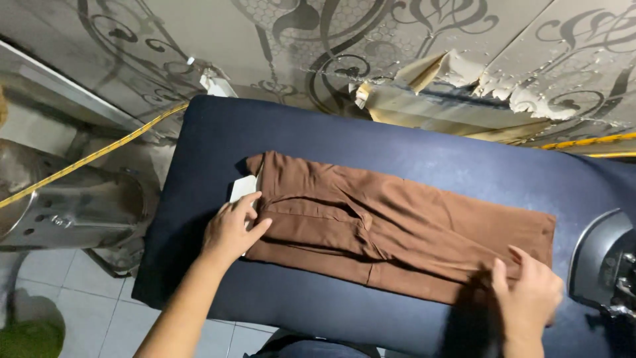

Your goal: Ironing and neatly folding a brown button-up shirt using an iron and a folding board.

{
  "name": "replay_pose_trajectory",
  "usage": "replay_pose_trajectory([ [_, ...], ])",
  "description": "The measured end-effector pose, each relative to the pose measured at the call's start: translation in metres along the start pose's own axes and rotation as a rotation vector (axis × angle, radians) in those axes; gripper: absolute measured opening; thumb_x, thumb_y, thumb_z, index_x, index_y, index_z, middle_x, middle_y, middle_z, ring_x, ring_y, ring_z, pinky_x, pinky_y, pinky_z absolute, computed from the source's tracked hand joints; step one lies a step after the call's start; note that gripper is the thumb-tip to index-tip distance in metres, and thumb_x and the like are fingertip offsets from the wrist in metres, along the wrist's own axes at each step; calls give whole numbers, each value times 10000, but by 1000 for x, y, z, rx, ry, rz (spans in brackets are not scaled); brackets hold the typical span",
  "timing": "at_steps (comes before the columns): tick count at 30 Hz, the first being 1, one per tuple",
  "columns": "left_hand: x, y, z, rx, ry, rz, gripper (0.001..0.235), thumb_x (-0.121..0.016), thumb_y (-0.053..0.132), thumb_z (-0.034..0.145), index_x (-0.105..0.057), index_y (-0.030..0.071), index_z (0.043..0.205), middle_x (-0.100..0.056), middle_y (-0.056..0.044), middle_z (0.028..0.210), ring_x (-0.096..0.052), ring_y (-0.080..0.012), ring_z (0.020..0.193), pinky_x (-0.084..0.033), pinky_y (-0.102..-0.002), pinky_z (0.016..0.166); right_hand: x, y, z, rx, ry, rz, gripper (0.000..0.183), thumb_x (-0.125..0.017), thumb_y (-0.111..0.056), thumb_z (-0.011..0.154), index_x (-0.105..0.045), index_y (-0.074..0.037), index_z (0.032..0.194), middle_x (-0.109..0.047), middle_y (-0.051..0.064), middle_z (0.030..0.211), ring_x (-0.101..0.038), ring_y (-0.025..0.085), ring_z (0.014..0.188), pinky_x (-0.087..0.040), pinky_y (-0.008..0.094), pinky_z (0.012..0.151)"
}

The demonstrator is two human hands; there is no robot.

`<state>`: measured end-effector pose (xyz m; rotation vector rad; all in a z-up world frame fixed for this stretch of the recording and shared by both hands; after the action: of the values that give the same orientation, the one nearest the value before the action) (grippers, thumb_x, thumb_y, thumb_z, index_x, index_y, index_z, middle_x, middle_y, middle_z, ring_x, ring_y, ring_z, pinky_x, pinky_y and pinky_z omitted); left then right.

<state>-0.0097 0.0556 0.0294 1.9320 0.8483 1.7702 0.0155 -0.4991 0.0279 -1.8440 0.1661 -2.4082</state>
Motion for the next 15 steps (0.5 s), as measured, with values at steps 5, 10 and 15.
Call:
replay_pose_trajectory([
  [5, -9, 32, 12, -218, 297, 249, 459, -800, 294, 786, -673, 157, 1206, -679, -86, 995, -656, -339, 940, -541, -448, 786, 7, -184, 32, 272, -18, 409, 337, -753, -118, 796, -731, -103, 1132, -710, 95, 1093, -644, 306, 1042, -518, 423, 924],
  [10, -22, 17, 11, -294, 423, 187, 145, -761, 98, 834, -762, 147, 971, -658, -26, 916, -660, -269, 892, -549, -403, 803, -47, -243, 30, 419, -31, 411, 253, -747, -173, 851, -719, -122, 1097, -644, 95, 944, -603, 319, 892, -498, 430, 778],
  [15, -30, -8, 2, -353, 515, 35, 146, -753, 12, 824, -770, 137, 897, -647, -19, 940, -664, -251, 892, -556, -368, 778, -45, -229, 22, 523, 27, 303, 269, -705, -165, 828, -728, -186, 1095, -664, 49, 990, -598, 281, 903, -487, 413, 766],
])
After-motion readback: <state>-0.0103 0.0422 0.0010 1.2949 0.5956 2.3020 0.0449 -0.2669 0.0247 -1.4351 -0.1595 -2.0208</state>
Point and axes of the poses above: each hand's wrist, its own z-axis towards the middle knuckle, its own x-axis out of the back of the hand, y = z × x, the point moved 2 cm from there along z, towards the middle knuckle
